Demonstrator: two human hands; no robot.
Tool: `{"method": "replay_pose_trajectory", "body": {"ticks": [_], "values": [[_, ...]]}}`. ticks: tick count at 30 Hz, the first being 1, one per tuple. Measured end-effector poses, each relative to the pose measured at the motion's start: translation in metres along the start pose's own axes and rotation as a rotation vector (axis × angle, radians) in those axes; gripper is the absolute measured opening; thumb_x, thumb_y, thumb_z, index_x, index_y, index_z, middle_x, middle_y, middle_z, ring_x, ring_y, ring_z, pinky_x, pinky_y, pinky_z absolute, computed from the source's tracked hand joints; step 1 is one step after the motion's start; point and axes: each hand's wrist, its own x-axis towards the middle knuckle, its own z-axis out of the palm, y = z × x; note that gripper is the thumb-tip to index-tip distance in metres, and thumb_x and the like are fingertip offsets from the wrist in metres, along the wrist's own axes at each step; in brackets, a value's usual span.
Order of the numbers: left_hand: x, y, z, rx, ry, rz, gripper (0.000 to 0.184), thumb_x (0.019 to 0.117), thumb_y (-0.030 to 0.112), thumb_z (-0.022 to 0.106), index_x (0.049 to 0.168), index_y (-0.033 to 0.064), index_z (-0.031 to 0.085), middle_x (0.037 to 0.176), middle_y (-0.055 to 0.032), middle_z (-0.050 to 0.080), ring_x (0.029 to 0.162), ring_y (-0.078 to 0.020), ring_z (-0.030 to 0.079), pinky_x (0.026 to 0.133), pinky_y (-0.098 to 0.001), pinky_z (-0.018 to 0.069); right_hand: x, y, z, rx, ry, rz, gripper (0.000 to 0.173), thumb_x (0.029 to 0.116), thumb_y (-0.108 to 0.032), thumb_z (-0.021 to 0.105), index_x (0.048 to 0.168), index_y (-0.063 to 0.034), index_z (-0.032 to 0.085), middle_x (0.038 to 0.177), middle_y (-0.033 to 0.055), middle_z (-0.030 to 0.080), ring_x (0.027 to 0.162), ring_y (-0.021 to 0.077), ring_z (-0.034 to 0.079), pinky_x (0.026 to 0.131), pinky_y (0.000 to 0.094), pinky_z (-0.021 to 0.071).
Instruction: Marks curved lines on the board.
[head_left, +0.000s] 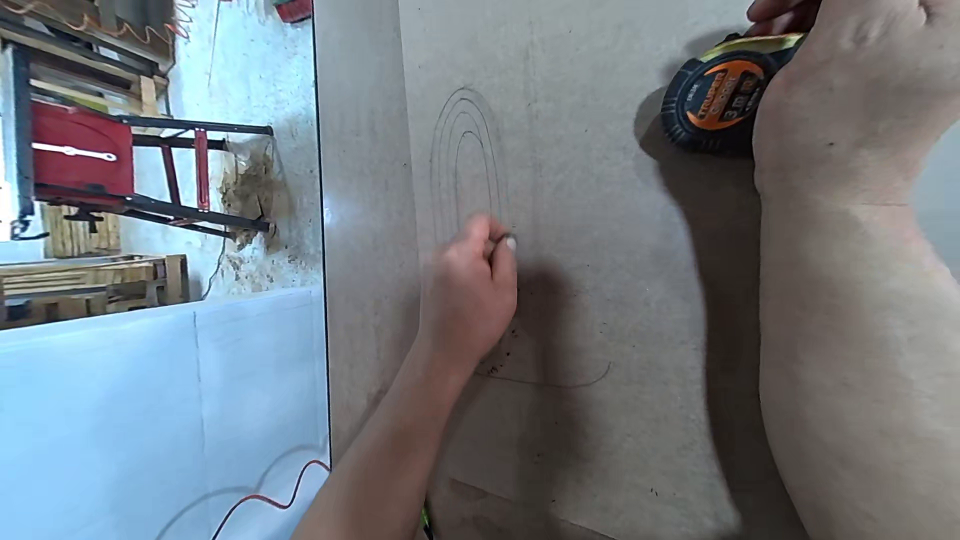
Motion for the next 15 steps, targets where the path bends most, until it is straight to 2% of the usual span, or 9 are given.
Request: {"method": "replay_pose_trajectory", "body": {"ticks": [3,6,8,13,15], "values": [[-0.001,-0.004,0.003,0.019,0.002,0.03,0.011,0.1018,0.02,0.062,0.104,0.0135,0.069,0.066,0.0062,0.06,0.051,-0.0034,0.053,0.045,-0.023,0.0463,0.001,-0.001,-0.001,-0.016,0.014,0.024,0.037,0.106,-0.023,0.044,0.079,-0.0177,0.069,0.077,-0.0076,0.069,0.077,0.004,0.068,0.074,0.0297,0.0545],[0.045,0.004,0.001,0.054,0.019,-0.021,0.013,0.0993,0.02,0.062,0.104,0.0122,0.072,0.07,0.0032,0.064,0.057,-0.0072,0.058,0.054,-0.0302,0.0498,0.001,-0.003,-0.001,-0.028,0.0,0.044,0.037,0.1062,-0.025,0.044,0.08,-0.0183,0.07,0.077,-0.0081,0.07,0.077,0.0039,0.069,0.075,0.0307,0.0556],[0.066,0.008,0.0,0.03,0.014,-0.065,0.01,0.0993,0.02,0.063,0.104,0.0141,0.07,0.07,0.0047,0.064,0.058,-0.0063,0.059,0.056,-0.0297,0.0505,0.001,-0.003,-0.002,0.005,-0.007,0.037,0.036,0.1076,-0.025,0.044,0.083,-0.0181,0.07,0.079,-0.0085,0.07,0.078,0.0034,0.068,0.075,0.029,0.0563],[0.019,0.002,-0.003,-0.043,-0.018,-0.01,0.009,0.1026,0.018,0.062,0.106,0.0139,0.069,0.064,0.0052,0.059,0.048,-0.0054,0.052,0.042,-0.0241,0.0447,0.001,-0.005,0.0,0.118,-0.002,0.051,0.033,0.1096,-0.025,0.044,0.09,-0.0159,0.069,0.08,-0.0094,0.069,0.077,0.0027,0.069,0.074,0.0259,0.0581],[0.021,0.002,-0.002,-0.021,-0.022,-0.014,0.009,0.1026,0.019,0.062,0.104,0.0146,0.069,0.064,0.0059,0.06,0.048,-0.004,0.052,0.043,-0.0228,0.0443,0.001,-0.004,0.0,0.128,0.0,0.058,0.033,0.1096,-0.026,0.044,0.091,-0.0158,0.069,0.08,-0.0086,0.07,0.077,0.004,0.069,0.074,0.0275,0.0591]]}}
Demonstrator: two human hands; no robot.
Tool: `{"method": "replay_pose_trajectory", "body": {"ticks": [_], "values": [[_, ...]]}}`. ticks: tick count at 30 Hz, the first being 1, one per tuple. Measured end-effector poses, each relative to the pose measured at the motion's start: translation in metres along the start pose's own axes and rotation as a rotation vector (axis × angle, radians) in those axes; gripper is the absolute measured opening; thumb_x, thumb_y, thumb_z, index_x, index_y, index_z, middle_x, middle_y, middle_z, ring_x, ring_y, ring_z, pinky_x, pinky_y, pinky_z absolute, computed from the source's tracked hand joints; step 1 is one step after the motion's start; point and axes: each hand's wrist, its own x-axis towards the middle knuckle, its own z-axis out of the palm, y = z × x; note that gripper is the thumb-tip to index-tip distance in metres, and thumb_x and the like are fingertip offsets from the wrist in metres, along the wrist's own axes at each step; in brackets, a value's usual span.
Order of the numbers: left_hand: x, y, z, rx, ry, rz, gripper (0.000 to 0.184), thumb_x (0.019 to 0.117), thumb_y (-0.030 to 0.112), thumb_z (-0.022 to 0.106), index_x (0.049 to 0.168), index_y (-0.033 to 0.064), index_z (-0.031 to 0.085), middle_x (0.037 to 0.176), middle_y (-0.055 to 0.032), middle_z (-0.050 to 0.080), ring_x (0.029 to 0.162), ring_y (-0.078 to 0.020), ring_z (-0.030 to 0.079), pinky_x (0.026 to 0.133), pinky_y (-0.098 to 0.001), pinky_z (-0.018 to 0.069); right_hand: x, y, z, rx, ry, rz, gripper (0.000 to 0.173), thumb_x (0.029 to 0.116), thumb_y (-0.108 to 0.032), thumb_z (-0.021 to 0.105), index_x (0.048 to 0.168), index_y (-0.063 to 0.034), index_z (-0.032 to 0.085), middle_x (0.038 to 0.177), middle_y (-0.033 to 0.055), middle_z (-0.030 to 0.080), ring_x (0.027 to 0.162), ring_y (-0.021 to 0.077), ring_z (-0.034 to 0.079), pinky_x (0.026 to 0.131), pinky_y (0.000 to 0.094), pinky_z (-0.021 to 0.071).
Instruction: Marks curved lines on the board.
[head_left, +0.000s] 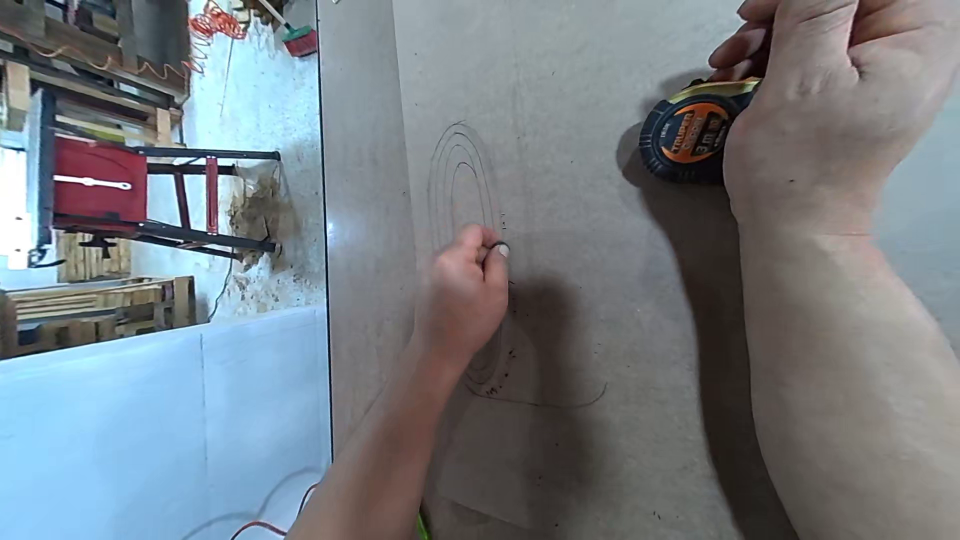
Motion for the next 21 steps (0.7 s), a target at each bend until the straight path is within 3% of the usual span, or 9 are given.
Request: {"method": "replay_pose_trajectory", "body": {"ticks": [4,8,10,12,16,18,21], "values": [[0.043,0.007,-0.001,0.032,0.004,-0.062,0.01,0.0994,0.019,0.063,0.103,0.0138,0.071,0.068,0.0044,0.062,0.057,-0.0069,0.058,0.054,-0.0302,0.0492,0.0,0.001,0.0,0.0,0.002,-0.003,0.033,0.1097,-0.028,0.045,0.092,-0.0159,0.069,0.082,-0.0076,0.071,0.079,0.0057,0.071,0.076,0.0293,0.0607],[0.004,0.0,0.0,0.011,0.028,0.007,0.009,0.1023,0.019,0.062,0.105,0.0135,0.068,0.063,0.0042,0.058,0.047,-0.0068,0.052,0.042,-0.0264,0.0451,-0.001,-0.001,0.001,0.01,-0.001,-0.019,0.031,0.1106,-0.029,0.045,0.095,-0.0153,0.068,0.083,-0.0082,0.07,0.079,0.0045,0.07,0.075,0.0271,0.0605],[-0.009,-0.004,0.002,0.033,0.019,0.032,0.009,0.1021,0.019,0.062,0.104,0.0139,0.069,0.064,0.0056,0.058,0.048,-0.0046,0.051,0.043,-0.0237,0.0449,0.0,-0.001,0.001,0.009,0.004,-0.014,0.03,0.1103,-0.031,0.046,0.095,-0.0159,0.068,0.083,-0.0088,0.07,0.079,0.0041,0.07,0.074,0.0263,0.0595],[0.006,-0.005,0.002,0.044,0.017,0.021,0.011,0.0998,0.02,0.062,0.102,0.0136,0.071,0.064,0.0057,0.06,0.05,-0.0046,0.053,0.046,-0.0249,0.0462,-0.001,0.0,0.0,0.013,-0.002,-0.009,0.03,0.1101,-0.029,0.046,0.096,-0.0145,0.068,0.084,-0.0077,0.071,0.079,0.0053,0.071,0.076,0.028,0.0611],[0.073,0.007,-0.005,0.067,-0.004,-0.068,0.013,0.1007,0.02,0.062,0.106,0.0108,0.07,0.074,-0.001,0.065,0.063,-0.0136,0.062,0.06,-0.0379,0.0537,-0.001,0.0,0.0,0.006,0.0,-0.014,0.03,0.1104,-0.033,0.046,0.097,-0.0158,0.068,0.084,-0.0084,0.07,0.079,0.0042,0.07,0.073,0.0265,0.0598],[0.087,0.01,-0.006,0.045,0.007,-0.086,0.011,0.1002,0.018,0.062,0.103,0.0116,0.07,0.072,-0.0001,0.064,0.062,-0.0125,0.061,0.06,-0.0361,0.0521,0.0,0.0,0.0,0.005,0.001,-0.013,0.03,0.1106,-0.033,0.046,0.098,-0.016,0.067,0.085,-0.0082,0.071,0.078,0.0049,0.07,0.072,0.0271,0.0602],[0.065,0.01,-0.011,0.022,-0.043,-0.09,0.01,0.1007,0.017,0.062,0.104,0.0121,0.07,0.069,0.0016,0.063,0.058,-0.01,0.059,0.055,-0.0329,0.052,-0.001,-0.001,0.0,0.01,-0.012,-0.008,0.031,0.1108,-0.033,0.046,0.098,-0.0154,0.068,0.084,-0.008,0.071,0.079,0.0047,0.07,0.073,0.0271,0.0605]]}}
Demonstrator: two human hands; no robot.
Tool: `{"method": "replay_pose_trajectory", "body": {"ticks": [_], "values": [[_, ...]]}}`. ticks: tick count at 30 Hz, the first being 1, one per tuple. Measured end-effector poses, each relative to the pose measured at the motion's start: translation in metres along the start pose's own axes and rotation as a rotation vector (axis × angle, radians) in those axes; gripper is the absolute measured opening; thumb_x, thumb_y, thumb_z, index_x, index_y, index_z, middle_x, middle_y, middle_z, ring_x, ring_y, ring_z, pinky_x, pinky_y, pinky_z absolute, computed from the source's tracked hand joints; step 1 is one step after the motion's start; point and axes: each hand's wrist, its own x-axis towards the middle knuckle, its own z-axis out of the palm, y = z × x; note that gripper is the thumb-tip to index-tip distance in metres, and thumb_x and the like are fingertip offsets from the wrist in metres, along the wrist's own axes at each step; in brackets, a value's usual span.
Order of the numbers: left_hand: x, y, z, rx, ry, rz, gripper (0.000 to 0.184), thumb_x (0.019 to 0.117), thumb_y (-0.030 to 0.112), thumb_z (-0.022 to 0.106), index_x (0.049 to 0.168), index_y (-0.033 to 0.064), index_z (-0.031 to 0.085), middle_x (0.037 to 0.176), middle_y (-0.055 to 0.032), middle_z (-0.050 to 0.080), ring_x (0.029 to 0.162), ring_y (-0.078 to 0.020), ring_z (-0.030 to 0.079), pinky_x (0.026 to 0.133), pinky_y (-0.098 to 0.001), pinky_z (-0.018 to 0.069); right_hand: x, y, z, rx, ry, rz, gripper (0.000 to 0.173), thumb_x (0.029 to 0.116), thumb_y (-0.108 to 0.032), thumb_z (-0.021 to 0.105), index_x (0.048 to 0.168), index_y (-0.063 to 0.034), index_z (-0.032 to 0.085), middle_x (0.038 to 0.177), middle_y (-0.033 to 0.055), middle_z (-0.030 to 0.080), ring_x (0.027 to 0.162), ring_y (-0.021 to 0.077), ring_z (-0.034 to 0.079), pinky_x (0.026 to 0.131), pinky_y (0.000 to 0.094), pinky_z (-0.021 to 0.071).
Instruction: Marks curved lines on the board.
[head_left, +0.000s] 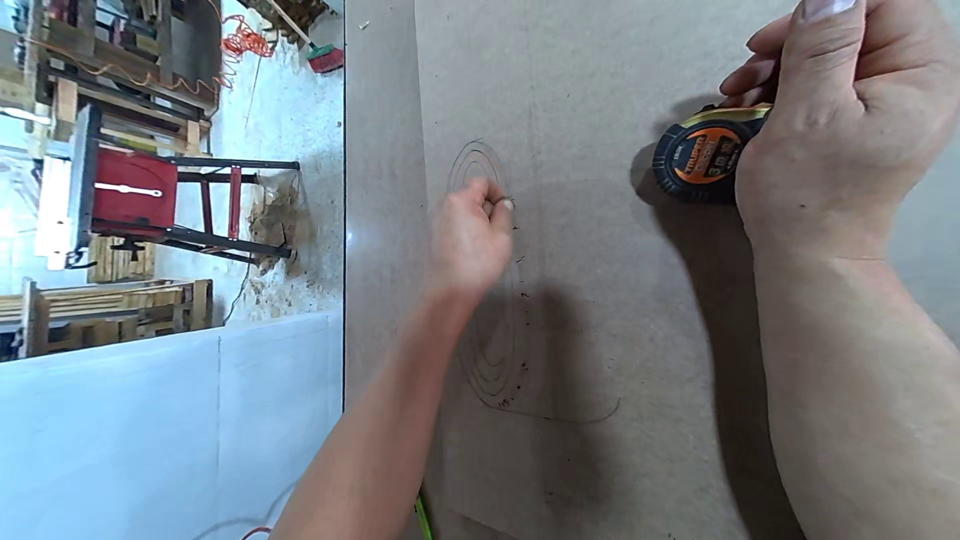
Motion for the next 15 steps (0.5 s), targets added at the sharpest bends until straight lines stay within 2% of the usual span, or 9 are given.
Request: {"method": "replay_pose_trajectory", "body": {"ticks": [2,4,9,11,15], "values": [[-0.016,-0.002,0.002,0.011,-0.009,0.016,0.009,0.1003,0.017,0.062,0.103,0.0136,0.07,0.065,0.004,0.06,0.054,-0.0075,0.055,0.052,-0.0298,0.0479,0.0,0.0,-0.001,-0.008,0.002,0.003,0.031,0.1106,-0.034,0.046,0.099,-0.0147,0.068,0.084,-0.0074,0.07,0.078,0.0052,0.07,0.073,0.0277,0.06],[-0.009,-0.001,0.002,0.023,-0.018,0.012,0.009,0.1009,0.018,0.062,0.102,0.0131,0.07,0.067,0.0032,0.062,0.056,-0.0082,0.058,0.054,-0.0308,0.0502,0.001,0.0,-0.001,-0.021,0.009,0.004,0.032,0.1105,-0.035,0.046,0.099,-0.0148,0.068,0.084,-0.007,0.07,0.079,0.0059,0.07,0.073,0.0285,0.0603],[0.06,0.013,-0.004,0.072,0.052,0.0,0.012,0.0985,0.017,0.061,0.102,0.0094,0.071,0.079,-0.0037,0.067,0.071,-0.0167,0.064,0.068,-0.0417,0.0536,0.0,-0.001,-0.001,-0.033,0.005,0.018,0.03,0.1105,-0.035,0.046,0.1,-0.0163,0.067,0.085,-0.0083,0.071,0.079,0.0053,0.071,0.073,0.0277,0.0605],[0.069,0.015,-0.006,0.062,0.059,-0.024,0.01,0.0969,0.016,0.062,0.098,0.0105,0.071,0.077,-0.0027,0.067,0.07,-0.0156,0.065,0.067,-0.0408,0.0538,0.0,-0.001,0.0,-0.033,0.007,0.014,0.03,0.1106,-0.035,0.045,0.1,-0.0164,0.067,0.086,-0.0083,0.071,0.079,0.0052,0.071,0.073,0.0277,0.0605],[0.049,0.006,-0.006,0.055,0.021,0.017,0.009,0.0985,0.017,0.062,0.099,0.0122,0.07,0.072,-0.0002,0.064,0.062,-0.0128,0.062,0.06,-0.0368,0.0538,-0.001,-0.001,0.0,-0.033,0.018,0.002,0.031,0.1105,-0.035,0.046,0.1,-0.0152,0.067,0.084,-0.0081,0.07,0.078,0.0047,0.07,0.072,0.0274,0.0604]]}}
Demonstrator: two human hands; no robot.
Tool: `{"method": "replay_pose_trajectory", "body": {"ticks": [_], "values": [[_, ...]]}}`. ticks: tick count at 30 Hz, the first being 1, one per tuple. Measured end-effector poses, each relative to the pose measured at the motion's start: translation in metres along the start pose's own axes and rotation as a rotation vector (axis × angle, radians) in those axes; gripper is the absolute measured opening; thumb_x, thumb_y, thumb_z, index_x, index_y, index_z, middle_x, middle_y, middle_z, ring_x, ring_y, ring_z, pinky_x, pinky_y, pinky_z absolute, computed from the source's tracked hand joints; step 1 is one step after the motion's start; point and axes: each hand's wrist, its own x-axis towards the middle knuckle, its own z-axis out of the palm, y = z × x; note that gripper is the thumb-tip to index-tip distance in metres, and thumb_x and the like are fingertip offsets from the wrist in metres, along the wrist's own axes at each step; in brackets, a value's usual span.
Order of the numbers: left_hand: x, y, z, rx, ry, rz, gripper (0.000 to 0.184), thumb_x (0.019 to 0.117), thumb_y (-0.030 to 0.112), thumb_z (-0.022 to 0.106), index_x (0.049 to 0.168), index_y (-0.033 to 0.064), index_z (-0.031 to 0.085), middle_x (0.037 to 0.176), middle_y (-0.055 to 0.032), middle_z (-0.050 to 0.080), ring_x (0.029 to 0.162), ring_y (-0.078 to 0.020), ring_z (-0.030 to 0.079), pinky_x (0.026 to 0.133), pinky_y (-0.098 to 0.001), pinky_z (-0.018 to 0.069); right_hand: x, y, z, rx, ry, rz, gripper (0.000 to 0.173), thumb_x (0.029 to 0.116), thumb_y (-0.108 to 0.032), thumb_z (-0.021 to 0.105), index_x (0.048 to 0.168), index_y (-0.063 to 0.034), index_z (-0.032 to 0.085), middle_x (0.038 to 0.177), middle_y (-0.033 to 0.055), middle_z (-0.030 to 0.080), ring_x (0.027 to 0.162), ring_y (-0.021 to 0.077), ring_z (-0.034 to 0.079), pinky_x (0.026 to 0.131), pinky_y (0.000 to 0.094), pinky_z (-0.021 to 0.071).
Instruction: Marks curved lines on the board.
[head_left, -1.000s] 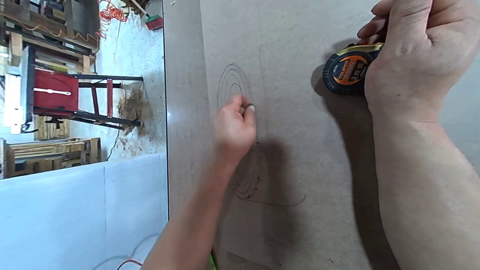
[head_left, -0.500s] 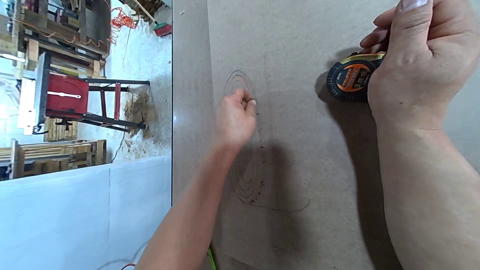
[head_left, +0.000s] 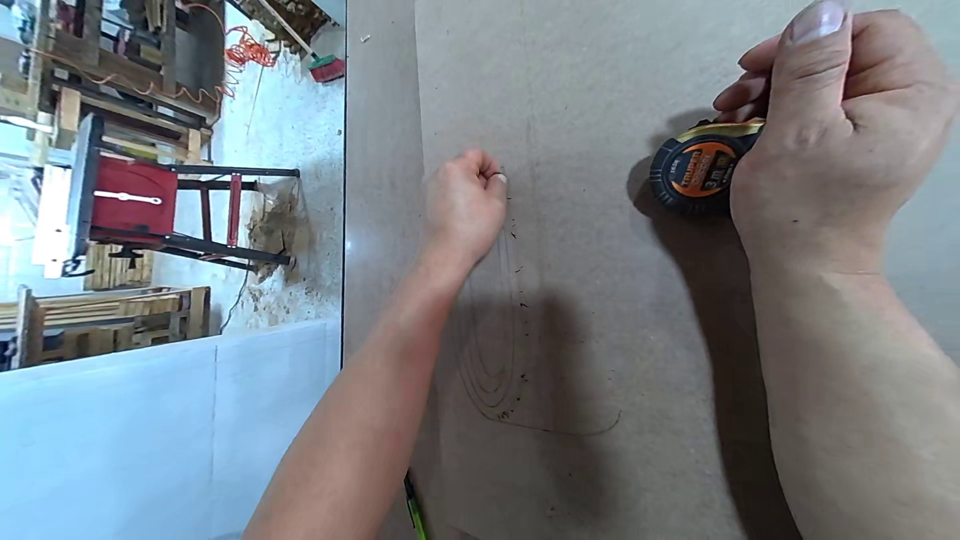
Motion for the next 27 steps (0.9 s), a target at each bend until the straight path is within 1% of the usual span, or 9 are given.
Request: {"method": "replay_pose_trajectory", "body": {"ticks": [3,5,11,16,19,20,23,25,27], "values": [[0.017,0.0,-0.001,0.023,0.022,-0.015,0.011,0.0983,0.016,0.062,0.099,0.0099,0.071,0.075,-0.0026,0.066,0.067,-0.0153,0.063,0.065,-0.0402,0.0528,0.0,0.0,0.0,-0.008,-0.002,0.002,0.032,0.1105,-0.036,0.046,0.1,-0.0156,0.068,0.084,-0.0083,0.071,0.078,0.0045,0.07,0.073,0.0272,0.0601],[0.028,0.0,-0.002,0.034,0.046,-0.047,0.01,0.0968,0.016,0.062,0.097,0.0109,0.071,0.076,-0.0024,0.066,0.067,-0.015,0.064,0.065,-0.0403,0.0534,-0.001,0.001,0.001,-0.002,-0.001,0.0,0.032,0.1106,-0.036,0.046,0.099,-0.0158,0.067,0.084,-0.0082,0.07,0.078,0.0049,0.07,0.072,0.0277,0.0603],[0.004,0.004,-0.001,0.01,-0.013,-0.01,0.01,0.0995,0.015,0.061,0.1,0.0108,0.07,0.072,-0.0011,0.063,0.063,-0.0139,0.061,0.061,-0.0375,0.0519,-0.001,-0.004,-0.001,-0.04,0.002,0.019,0.033,0.1112,-0.037,0.045,0.1,-0.015,0.067,0.086,-0.0069,0.071,0.079,0.0039,0.07,0.072,0.0269,0.0593],[0.024,0.003,-0.002,0.05,0.04,-0.059,0.012,0.0974,0.018,0.062,0.1,0.0109,0.071,0.078,-0.0038,0.067,0.071,-0.0193,0.065,0.067,-0.0462,0.0537,-0.002,-0.003,-0.001,-0.036,0.0,0.016,0.033,0.1108,-0.037,0.045,0.1,-0.0151,0.067,0.085,-0.0069,0.071,0.079,0.0051,0.07,0.072,0.0285,0.0601],[-0.002,0.007,-0.001,0.0,-0.014,-0.036,0.011,0.1003,0.018,0.062,0.104,0.0105,0.069,0.076,-0.0027,0.066,0.065,-0.0163,0.065,0.063,-0.0408,0.0565,-0.002,-0.005,-0.001,-0.035,-0.001,0.016,0.033,0.111,-0.037,0.045,0.1,-0.0152,0.067,0.085,-0.0064,0.071,0.079,0.0045,0.07,0.071,0.0273,0.0595],[-0.005,0.008,0.0,0.0,-0.025,-0.028,0.01,0.1009,0.018,0.061,0.103,0.011,0.069,0.074,-0.0016,0.065,0.063,-0.0146,0.063,0.061,-0.0383,0.0549,-0.002,-0.005,-0.001,-0.038,-0.001,0.016,0.032,0.111,-0.037,0.046,0.101,-0.0151,0.067,0.086,-0.0062,0.071,0.079,0.0044,0.07,0.072,0.0271,0.0594],[0.014,0.005,-0.003,0.012,-0.01,-0.03,0.011,0.0998,0.017,0.062,0.102,0.0095,0.07,0.077,-0.004,0.066,0.068,-0.017,0.064,0.067,-0.0413,0.0539,-0.001,-0.004,-0.002,-0.057,-0.015,0.017,0.033,0.1109,-0.038,0.045,0.101,-0.0159,0.067,0.087,-0.0075,0.071,0.079,0.0036,0.07,0.072,0.027,0.059],[0.034,-0.005,-0.009,-0.052,0.025,-0.07,0.012,0.0985,0.016,0.063,0.103,0.0076,0.069,0.083,-0.0061,0.07,0.072,-0.0178,0.068,0.071,-0.0417,0.0582,-0.003,-0.002,-0.001,-0.04,-0.015,0.019,0.033,0.1107,-0.038,0.046,0.101,-0.0158,0.067,0.086,-0.0076,0.071,0.079,0.0042,0.07,0.072,0.0274,0.0593],[0.043,-0.011,-0.022,-0.189,0.059,-0.103,0.014,0.0997,0.016,0.063,0.108,0.0052,0.067,0.084,-0.0062,0.07,0.067,-0.0156,0.068,0.065,-0.0358,0.0592,-0.002,-0.003,0.0,-0.025,-0.004,0.013,0.032,0.111,-0.037,0.045,0.102,-0.0145,0.067,0.087,-0.0066,0.071,0.079,0.0044,0.07,0.072,0.027,0.0599]]}}
